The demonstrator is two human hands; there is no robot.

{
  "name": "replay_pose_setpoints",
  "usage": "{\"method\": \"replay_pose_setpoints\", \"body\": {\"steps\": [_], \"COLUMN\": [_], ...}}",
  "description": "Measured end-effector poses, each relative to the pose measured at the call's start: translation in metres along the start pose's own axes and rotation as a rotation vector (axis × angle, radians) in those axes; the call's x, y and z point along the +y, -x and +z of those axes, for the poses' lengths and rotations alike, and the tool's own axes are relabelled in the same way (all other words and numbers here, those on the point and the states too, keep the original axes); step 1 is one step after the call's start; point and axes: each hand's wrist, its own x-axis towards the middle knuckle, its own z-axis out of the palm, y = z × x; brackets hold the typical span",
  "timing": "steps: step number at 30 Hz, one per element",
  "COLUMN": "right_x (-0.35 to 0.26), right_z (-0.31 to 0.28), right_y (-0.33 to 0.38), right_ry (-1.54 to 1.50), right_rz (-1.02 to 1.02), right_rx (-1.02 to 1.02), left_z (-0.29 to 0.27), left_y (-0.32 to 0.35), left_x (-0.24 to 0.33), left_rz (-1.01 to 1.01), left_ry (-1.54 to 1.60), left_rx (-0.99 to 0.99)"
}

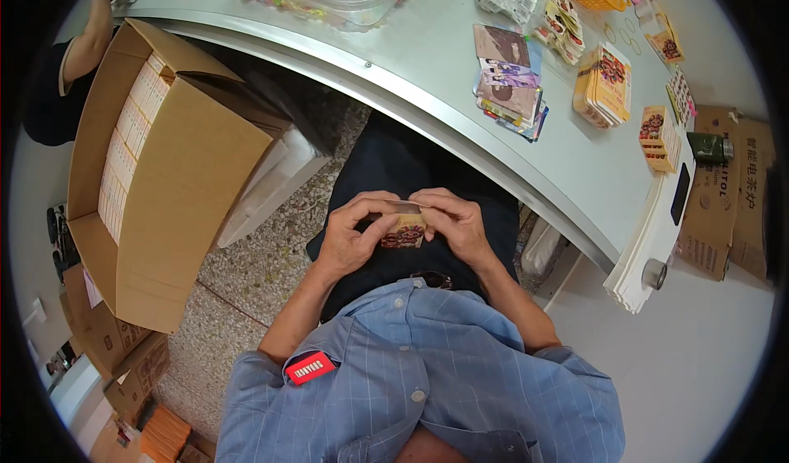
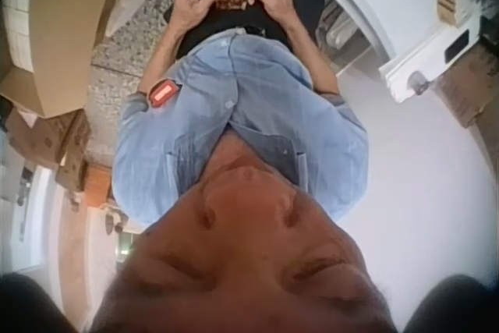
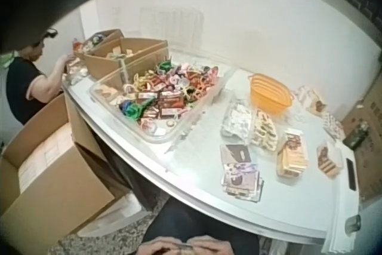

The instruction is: Packaging various small snack products and packets into cardboard boxes at a factory workstation.

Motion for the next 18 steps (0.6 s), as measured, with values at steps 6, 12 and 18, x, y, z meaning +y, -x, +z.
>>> {"method": "replay_pose_setpoints", "body": {"steps": [6,12,18], "right_x": [0.010,0.016,0.015], "right_z": [-0.006,-0.011,-0.010], "right_y": [-0.001,0.001,0.004], "right_ry": [0.165,0.158,0.171], "right_rz": [-0.190,-0.226,-0.215], "right_rx": [-0.040,-0.038,-0.035], "left_z": [0.018,0.003,0.011], "left_y": [0.008,-0.006,0.003], "left_x": [0.003,0.006,-0.005], "left_rz": [-0.287,-0.079,0.020], "left_ry": [0.412,0.071,-0.015], "left_rx": [0.236,-0.010,0.105]}}
